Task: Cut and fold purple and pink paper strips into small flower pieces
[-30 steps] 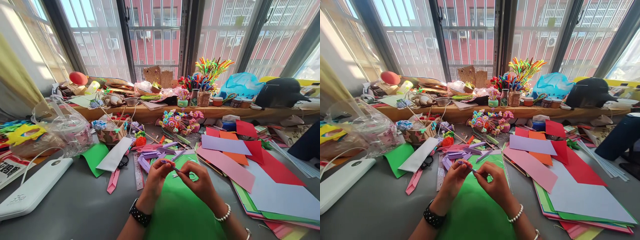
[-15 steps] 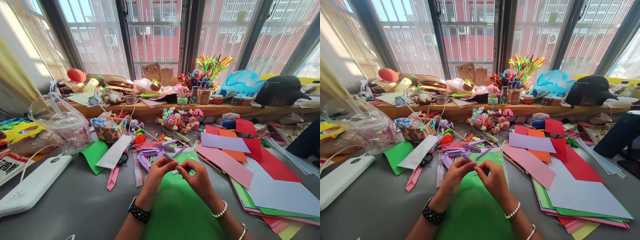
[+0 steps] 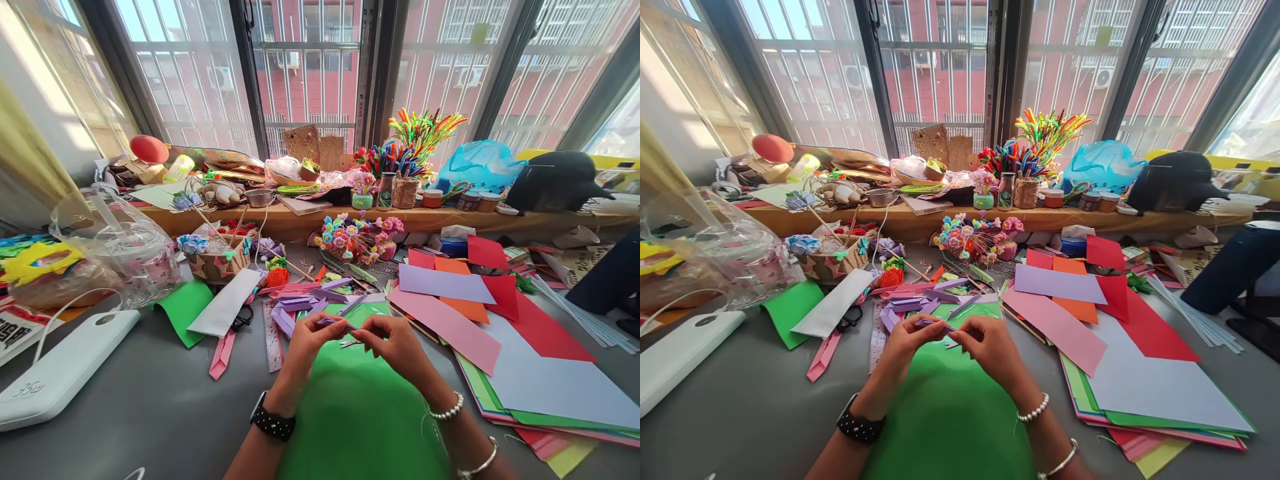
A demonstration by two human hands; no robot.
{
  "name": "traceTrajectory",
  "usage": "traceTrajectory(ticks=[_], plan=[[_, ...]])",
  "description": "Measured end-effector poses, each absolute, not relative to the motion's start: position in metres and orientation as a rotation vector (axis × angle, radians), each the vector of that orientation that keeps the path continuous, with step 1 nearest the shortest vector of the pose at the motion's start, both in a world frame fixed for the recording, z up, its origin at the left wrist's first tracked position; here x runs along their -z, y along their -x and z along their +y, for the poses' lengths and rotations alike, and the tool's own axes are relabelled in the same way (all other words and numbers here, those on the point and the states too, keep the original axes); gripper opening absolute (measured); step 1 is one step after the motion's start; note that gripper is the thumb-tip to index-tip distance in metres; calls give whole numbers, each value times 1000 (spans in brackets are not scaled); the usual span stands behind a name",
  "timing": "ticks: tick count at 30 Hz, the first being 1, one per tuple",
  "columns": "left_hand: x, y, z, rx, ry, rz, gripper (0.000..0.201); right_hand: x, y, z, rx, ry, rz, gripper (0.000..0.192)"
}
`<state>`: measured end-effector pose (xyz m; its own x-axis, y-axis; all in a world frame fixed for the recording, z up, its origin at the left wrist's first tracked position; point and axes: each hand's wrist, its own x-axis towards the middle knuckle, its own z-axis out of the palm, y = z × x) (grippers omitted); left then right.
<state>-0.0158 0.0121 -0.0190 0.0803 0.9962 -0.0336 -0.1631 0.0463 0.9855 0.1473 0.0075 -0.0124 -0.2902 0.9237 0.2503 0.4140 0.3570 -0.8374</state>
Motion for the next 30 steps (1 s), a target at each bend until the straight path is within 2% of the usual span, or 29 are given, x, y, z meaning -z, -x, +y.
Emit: traceTrajectory(ticks=[7, 13, 20, 30], plan=[[16, 24, 10, -865, -1813, 1130, 18, 8, -170, 10, -759, 1078, -2233, 23], [21, 25, 12, -893, -2150, 1122, 14, 15, -159, 8, -554, 1091, -2242, 11], [22, 31, 15, -1034, -2207, 1178, 13, 16, -159, 12, -497, 1123, -2213, 11], [26, 39, 25, -976, -2231, 1243, 14, 24, -162, 20, -575, 1200, -2097, 16]])
